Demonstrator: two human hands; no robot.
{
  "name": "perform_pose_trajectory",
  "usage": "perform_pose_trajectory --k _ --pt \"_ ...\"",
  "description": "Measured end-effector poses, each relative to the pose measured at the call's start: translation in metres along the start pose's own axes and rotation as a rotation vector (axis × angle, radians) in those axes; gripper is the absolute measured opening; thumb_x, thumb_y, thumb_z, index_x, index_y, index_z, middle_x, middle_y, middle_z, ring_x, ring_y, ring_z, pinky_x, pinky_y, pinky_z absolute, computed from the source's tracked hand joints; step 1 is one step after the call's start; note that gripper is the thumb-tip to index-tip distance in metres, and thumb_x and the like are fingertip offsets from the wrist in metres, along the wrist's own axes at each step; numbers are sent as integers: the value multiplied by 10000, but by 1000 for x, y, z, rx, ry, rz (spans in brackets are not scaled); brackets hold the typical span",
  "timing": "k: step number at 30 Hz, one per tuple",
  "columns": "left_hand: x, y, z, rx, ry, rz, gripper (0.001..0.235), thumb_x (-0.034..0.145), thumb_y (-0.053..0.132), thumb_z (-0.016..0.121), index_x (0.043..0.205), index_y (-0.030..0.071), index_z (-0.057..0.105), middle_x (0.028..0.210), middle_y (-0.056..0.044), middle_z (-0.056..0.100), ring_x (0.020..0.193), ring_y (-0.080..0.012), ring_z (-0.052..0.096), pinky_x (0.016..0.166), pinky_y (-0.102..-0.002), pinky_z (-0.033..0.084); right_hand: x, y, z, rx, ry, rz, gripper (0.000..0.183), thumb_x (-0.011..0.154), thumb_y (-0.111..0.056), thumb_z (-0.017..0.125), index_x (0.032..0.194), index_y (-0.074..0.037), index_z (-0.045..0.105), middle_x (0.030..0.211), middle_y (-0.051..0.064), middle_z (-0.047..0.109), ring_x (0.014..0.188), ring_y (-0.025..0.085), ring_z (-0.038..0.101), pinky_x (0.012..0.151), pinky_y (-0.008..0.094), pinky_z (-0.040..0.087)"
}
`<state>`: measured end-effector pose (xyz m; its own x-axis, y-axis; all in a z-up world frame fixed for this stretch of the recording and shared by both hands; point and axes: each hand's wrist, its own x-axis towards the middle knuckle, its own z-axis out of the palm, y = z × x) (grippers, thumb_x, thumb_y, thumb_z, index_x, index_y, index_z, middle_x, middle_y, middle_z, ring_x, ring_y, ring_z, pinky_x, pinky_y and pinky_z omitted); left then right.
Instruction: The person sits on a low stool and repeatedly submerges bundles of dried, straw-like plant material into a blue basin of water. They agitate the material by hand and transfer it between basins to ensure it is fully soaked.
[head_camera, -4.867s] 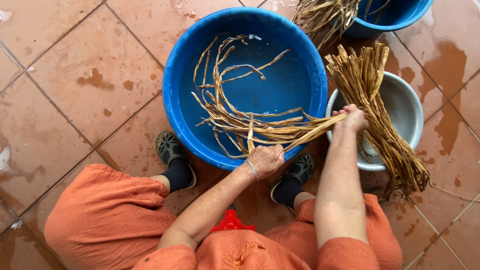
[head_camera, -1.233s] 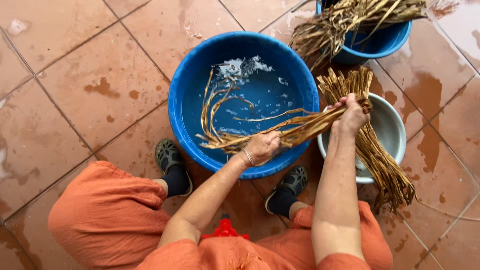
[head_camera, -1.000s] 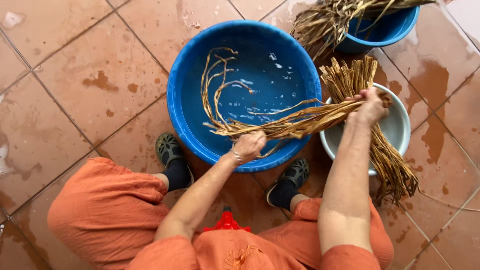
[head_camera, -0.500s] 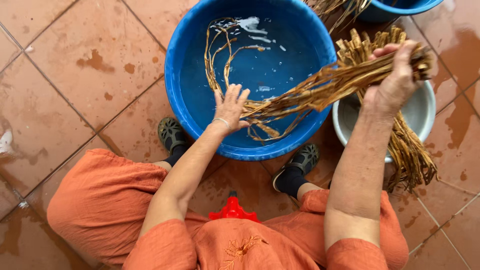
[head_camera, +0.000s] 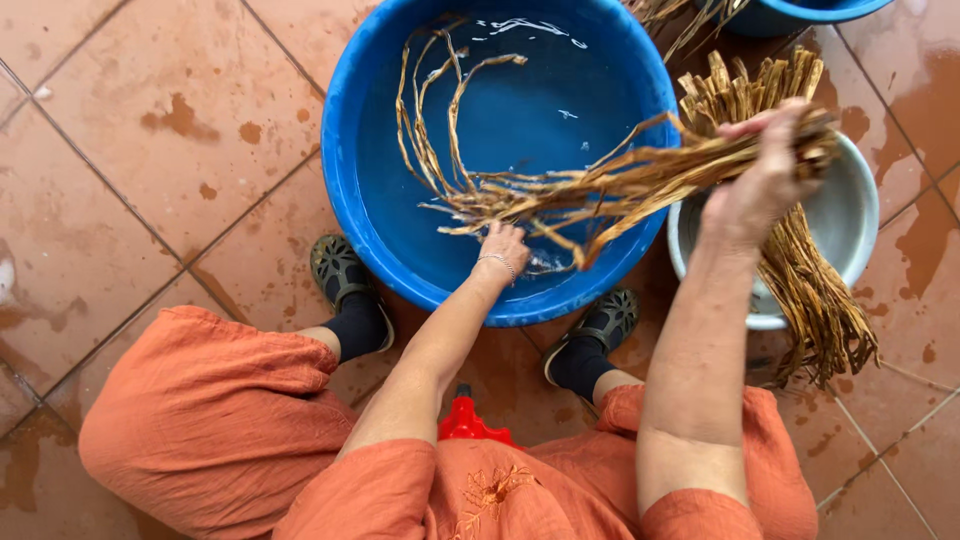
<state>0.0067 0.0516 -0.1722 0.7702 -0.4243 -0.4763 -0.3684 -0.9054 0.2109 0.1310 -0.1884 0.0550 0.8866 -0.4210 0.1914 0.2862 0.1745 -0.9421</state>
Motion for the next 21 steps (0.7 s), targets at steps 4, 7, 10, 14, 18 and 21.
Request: perform_pose_trajectory --k 4,7,10,14,18,21 --pt "-19 -25 -50 -238 -109 -51 298 908 302 670 1191 256 754 1369 -12 600 1340 -249 495 1121 -635 272 -25 27 6 -63 -44 51 171 993 -208 795 984 -99 664 852 11 681 722 128 673 676 322 637" --pt "-50 -46 -100 -380 66 -33 252 927 298 654 1134 353 786 1395 56 551 1321 -249 437 1113 -674 192 -41 33 8 -100 -102 100 133 997 -140 798 995 -94 673 872 19 687 726 114 657 668 298 596" --pt "-70 -50 -155 -340 642 80 193 886 223 686 1026 238 818 1160 50 741 1192 -226 603 1001 -709 305 -52 14 24 -168 -238 213 64 1033 -136 730 1035 -78 703 957 58 743 736 105 660 684 283 584" --pt "-62 -21 -204 -1318 471 86 209 1048 228 598 1181 109 706 862 -39 730 751 -100 679 701 -328 565 -71 -22 57 -158 -454 275 143 1022 -108 685 1140 -38 724 1190 126 748 912 121 682 814 282 579" --pt "-47 13 -213 -1483 549 197 182 1058 184 592 1139 53 689 822 -77 691 685 -104 627 595 -292 528 -83 -41 68 -3 -498 398 227 999 -123 654 1192 -21 716 1269 131 711 1089 151 690 937 306 594" --pt "-35 29 -214 -1293 648 127 177 1036 198 582 1084 50 666 839 -119 738 716 -195 710 632 -351 570 -84 -37 69 114 -453 428 202 994 -108 661 1149 10 712 1246 165 728 1088 197 717 979 331 600"
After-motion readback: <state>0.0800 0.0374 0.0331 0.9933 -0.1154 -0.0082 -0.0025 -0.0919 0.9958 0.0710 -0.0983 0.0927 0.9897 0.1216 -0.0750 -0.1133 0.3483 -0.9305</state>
